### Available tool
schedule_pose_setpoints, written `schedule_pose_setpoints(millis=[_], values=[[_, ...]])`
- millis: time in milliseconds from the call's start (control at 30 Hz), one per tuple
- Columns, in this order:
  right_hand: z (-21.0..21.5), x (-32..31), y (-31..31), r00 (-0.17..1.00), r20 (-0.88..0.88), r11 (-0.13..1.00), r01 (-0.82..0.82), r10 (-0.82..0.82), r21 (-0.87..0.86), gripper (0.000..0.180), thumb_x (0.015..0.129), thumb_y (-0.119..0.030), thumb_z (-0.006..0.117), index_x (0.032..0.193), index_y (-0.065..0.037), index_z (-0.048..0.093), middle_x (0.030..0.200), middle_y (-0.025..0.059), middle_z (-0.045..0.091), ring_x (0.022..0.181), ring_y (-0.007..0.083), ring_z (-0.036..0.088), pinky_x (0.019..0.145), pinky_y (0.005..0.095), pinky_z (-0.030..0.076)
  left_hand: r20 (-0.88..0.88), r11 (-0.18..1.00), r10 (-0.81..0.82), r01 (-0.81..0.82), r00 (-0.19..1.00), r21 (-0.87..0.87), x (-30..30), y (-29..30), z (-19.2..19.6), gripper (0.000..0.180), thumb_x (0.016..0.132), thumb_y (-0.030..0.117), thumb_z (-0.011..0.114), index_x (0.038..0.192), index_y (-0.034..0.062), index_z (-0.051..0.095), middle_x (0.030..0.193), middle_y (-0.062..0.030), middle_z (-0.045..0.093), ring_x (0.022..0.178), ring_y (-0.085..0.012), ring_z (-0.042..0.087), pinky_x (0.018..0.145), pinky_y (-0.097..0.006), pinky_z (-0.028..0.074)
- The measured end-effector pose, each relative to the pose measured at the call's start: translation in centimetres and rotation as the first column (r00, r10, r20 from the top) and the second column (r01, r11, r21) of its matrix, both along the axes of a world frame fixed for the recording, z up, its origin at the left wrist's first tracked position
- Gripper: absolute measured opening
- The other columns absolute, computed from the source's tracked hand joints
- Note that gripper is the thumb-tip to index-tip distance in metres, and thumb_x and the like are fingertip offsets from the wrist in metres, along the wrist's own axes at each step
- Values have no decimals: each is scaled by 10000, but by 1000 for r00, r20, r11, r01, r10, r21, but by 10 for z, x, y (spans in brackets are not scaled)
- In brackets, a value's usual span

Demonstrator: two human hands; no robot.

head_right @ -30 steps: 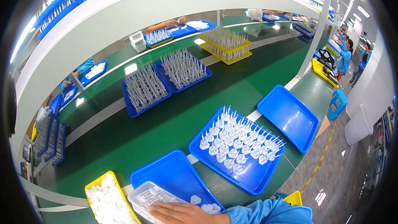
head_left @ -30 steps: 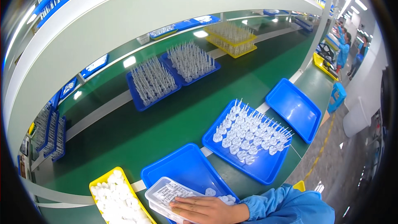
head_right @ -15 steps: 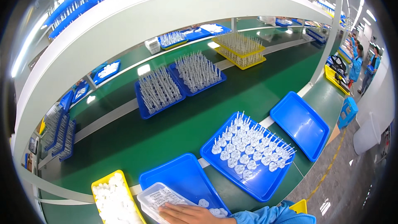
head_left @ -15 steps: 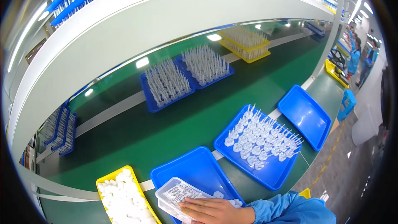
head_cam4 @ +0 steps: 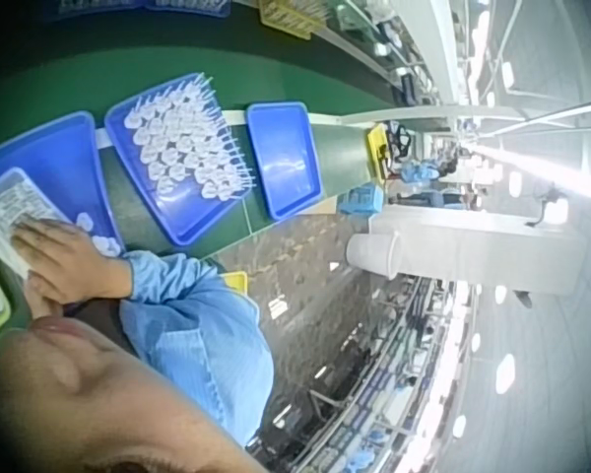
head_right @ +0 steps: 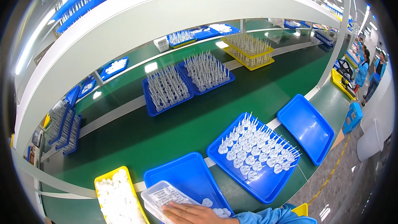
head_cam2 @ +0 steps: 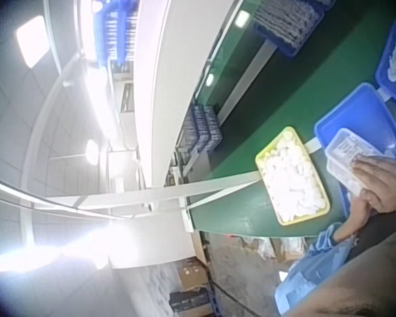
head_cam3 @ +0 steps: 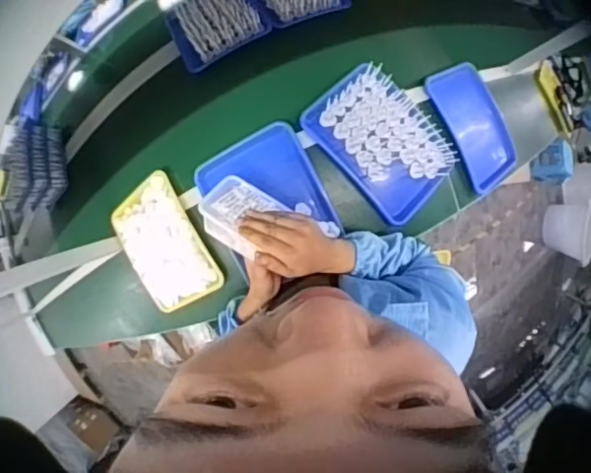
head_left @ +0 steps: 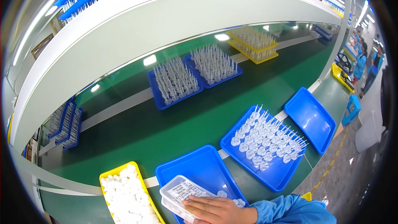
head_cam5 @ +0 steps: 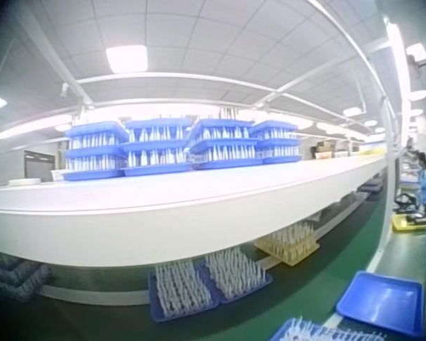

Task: The person assembles small white plastic components by inserting thin metal rods into them. They pick up a white plastic piece from a yellow tray and a metal rod from a blue tray, insert the rod into the plastic piece, and place the assembled unit into a blue tray. This process is repeated continuously throughout the video.

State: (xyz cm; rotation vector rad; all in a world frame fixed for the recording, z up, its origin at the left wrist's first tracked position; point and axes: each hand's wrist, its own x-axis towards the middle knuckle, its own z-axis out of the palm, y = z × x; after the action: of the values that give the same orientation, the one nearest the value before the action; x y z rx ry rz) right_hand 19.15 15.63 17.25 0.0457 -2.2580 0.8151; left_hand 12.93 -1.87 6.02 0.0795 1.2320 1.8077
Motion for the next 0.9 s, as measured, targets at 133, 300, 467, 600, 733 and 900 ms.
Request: schedule_pose_setpoints(millis=[133, 300, 467, 600, 733, 900], values=[[1, 1, 1, 1000, 7, 1000, -2, 2, -2, 469, 1072, -301, 628, 1373, 47, 720, 1385, 239, 736, 1253, 398, 747, 1063, 466, 615, 6, 1000, 2, -2, 1000, 1, 1, 0, 0, 530, 1024, 252, 675, 1505, 51, 579, 1435, -135, 651, 1321, -287, 638, 1058, -433, 571], [1, 1, 2, 1000, 13, 1000, -1, 1, 2, 468, 1081, -303, 615, 1373, 47, 721, 1382, 239, 737, 1255, 397, 746, 1074, 466, 610, 12, 1000, 2, -2, 1000, 4, 2, 1, 1, 534, 1025, 260, 683, 1506, 55, 575, 1439, -134, 647, 1324, -291, 636, 1062, -440, 568], [1, 1, 1, 1000, 19, 1000, -5, 5, -9, 471, 1091, -304, 601, 1375, 52, 720, 1392, 242, 735, 1265, 400, 743, 1081, 465, 607, 15, 1000, 9, -9, 1000, 7, 3, 1, 2, 538, 1025, 268, 691, 1507, 59, 572, 1444, -133, 643, 1327, -296, 635, 1067, -446, 565], [1, 0, 0, 1000, 23, 1000, -7, 8, -10, 471, 1097, -306, 593, 1373, 54, 721, 1395, 244, 735, 1269, 401, 742, 1080, 466, 607, 21, 1000, 14, -14, 1000, 12, 3, 0, 2, 542, 1026, 275, 697, 1507, 62, 569, 1447, -132, 640, 1329, -300, 633, 1071, -451, 563], [2, 0, 1, 1000, 21, 1000, 4, -4, -7, 466, 1100, -305, 587, 1377, 46, 721, 1397, 238, 735, 1269, 397, 742, 1074, 460, 608, 20, 1000, 10, -10, 1000, 17, 0, 2, 4, 546, 1026, 282, 703, 1508, 65, 566, 1450, -131, 637, 1331, -303, 632, 1075, -456, 561], [-3, 3, 1, 1000, 29, 1000, -1, 1, -5, 462, 1115, -307, 562, 1393, 28, 717, 1405, 214, 738, 1272, 381, 741, 1058, 451, 611, 25, 1000, -13, 12, 1000, 27, -5, 7, 6, 551, 1027, 290, 711, 1509, 69, 563, 1455, -130, 633, 1334, -308, 631, 1080, -463, 558]])
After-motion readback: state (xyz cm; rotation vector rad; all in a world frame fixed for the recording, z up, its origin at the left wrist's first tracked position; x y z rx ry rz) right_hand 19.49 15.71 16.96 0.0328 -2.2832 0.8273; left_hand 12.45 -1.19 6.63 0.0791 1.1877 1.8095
